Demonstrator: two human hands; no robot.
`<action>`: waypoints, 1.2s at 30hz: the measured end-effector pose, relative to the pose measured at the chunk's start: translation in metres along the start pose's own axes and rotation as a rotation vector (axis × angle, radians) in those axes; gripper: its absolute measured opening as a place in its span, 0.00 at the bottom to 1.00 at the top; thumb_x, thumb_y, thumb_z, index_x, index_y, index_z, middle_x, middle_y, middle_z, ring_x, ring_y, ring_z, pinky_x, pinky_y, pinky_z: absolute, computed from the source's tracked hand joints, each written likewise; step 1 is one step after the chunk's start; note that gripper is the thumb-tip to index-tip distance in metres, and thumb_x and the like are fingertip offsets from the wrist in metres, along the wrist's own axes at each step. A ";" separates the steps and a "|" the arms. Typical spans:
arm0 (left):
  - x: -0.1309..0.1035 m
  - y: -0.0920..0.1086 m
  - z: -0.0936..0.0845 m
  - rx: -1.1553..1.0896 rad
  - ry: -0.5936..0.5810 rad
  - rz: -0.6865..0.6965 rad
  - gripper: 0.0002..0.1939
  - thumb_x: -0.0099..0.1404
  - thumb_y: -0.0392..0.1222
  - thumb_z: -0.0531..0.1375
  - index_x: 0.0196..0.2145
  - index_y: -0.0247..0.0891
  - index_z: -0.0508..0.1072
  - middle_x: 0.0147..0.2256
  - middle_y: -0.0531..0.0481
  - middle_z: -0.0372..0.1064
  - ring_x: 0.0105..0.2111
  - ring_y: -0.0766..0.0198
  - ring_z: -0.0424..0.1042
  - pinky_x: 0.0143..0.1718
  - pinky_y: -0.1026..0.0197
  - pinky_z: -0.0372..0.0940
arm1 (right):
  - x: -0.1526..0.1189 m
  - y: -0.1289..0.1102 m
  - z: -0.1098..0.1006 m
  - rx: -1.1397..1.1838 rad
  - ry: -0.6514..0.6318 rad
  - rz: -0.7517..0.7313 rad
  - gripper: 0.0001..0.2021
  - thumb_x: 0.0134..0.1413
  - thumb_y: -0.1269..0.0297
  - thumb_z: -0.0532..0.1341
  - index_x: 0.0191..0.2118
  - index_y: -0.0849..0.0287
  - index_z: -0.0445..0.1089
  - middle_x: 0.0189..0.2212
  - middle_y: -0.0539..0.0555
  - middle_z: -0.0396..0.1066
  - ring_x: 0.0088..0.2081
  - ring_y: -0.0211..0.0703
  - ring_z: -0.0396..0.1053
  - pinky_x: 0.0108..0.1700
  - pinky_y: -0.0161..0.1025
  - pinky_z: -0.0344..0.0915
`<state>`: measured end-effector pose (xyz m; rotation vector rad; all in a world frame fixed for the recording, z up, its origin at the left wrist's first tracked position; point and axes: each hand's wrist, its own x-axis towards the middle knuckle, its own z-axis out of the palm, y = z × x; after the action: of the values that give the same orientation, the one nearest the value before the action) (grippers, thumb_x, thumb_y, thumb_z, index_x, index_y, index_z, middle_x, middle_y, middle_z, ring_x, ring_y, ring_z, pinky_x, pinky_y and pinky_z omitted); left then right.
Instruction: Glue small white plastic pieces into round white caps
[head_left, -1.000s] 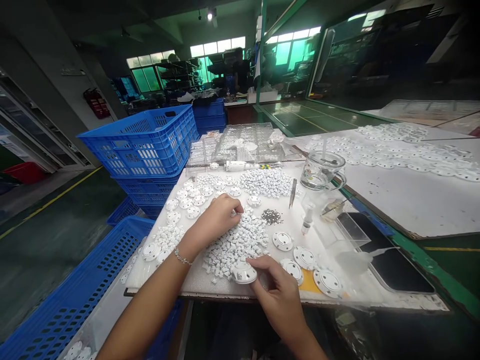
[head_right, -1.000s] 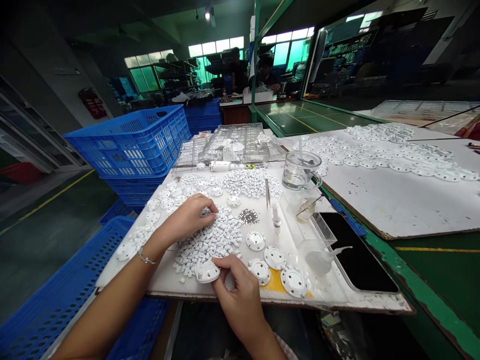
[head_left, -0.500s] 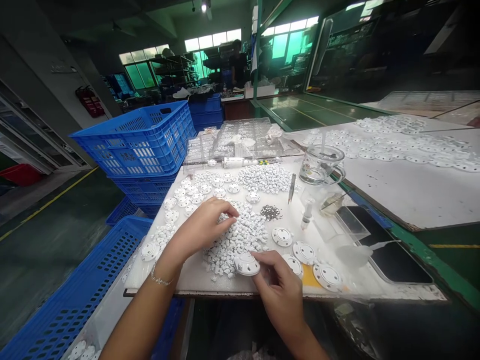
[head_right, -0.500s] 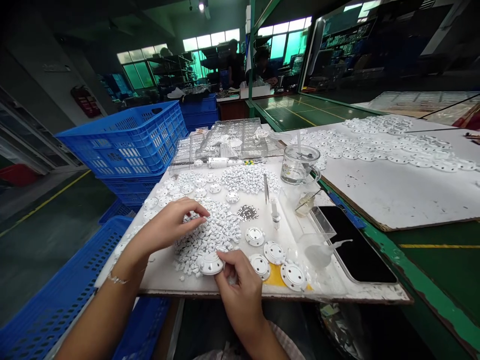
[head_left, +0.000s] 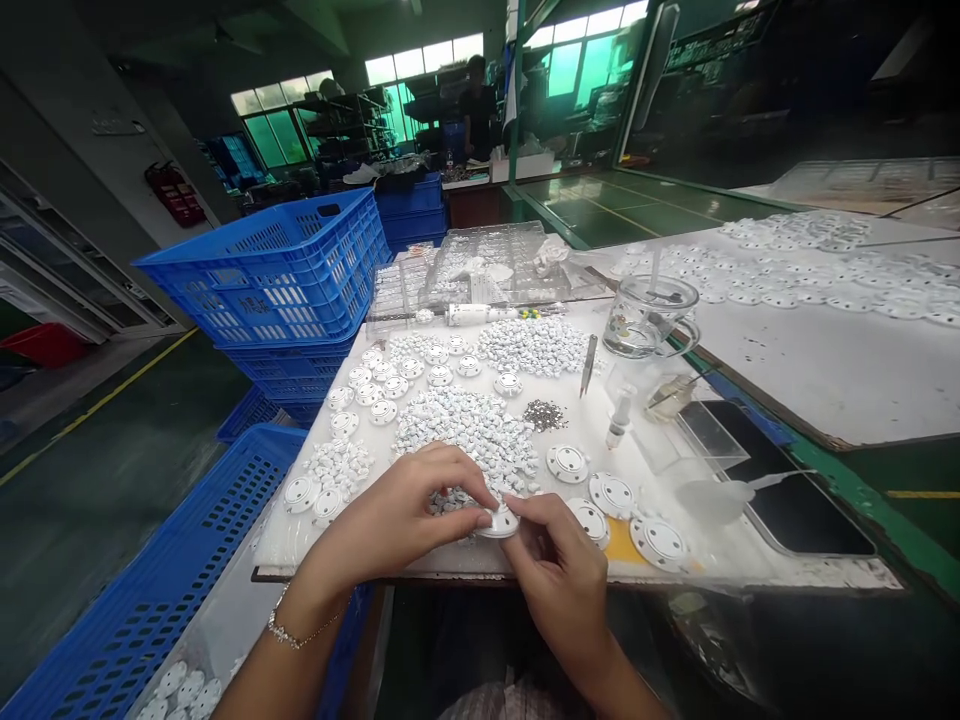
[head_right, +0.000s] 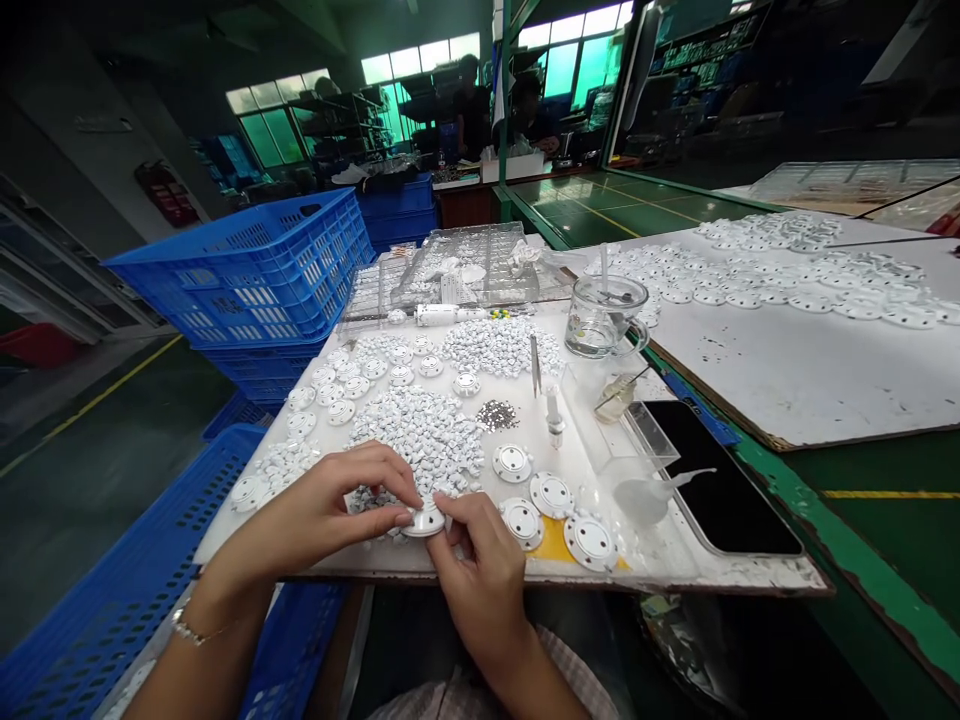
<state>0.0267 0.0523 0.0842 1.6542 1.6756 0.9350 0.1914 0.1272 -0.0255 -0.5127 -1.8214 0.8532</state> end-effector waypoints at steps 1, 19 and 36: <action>0.000 -0.001 0.001 -0.002 0.001 -0.006 0.03 0.65 0.37 0.64 0.37 0.40 0.78 0.39 0.51 0.74 0.44 0.62 0.71 0.47 0.61 0.62 | 0.000 -0.001 0.000 0.000 -0.002 0.003 0.09 0.58 0.75 0.62 0.43 0.55 0.71 0.27 0.46 0.65 0.25 0.32 0.62 0.26 0.30 0.59; -0.014 -0.011 0.029 -0.154 0.120 0.064 0.05 0.69 0.39 0.61 0.40 0.39 0.77 0.40 0.49 0.73 0.43 0.61 0.71 0.47 0.61 0.63 | 0.010 -0.008 -0.007 0.170 -0.026 0.208 0.05 0.48 0.73 0.62 0.31 0.57 0.74 0.18 0.43 0.60 0.19 0.31 0.57 0.21 0.28 0.55; -0.030 -0.035 0.055 -0.013 0.267 0.303 0.27 0.60 0.24 0.61 0.53 0.48 0.71 0.36 0.51 0.67 0.32 0.65 0.69 0.31 0.66 0.64 | 0.011 -0.009 -0.019 0.268 -0.227 0.266 0.07 0.53 0.71 0.62 0.37 0.56 0.76 0.24 0.47 0.70 0.23 0.34 0.66 0.25 0.30 0.64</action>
<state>0.0528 0.0268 0.0216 1.8755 1.6043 1.3621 0.2050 0.1353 -0.0075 -0.5071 -1.8273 1.3634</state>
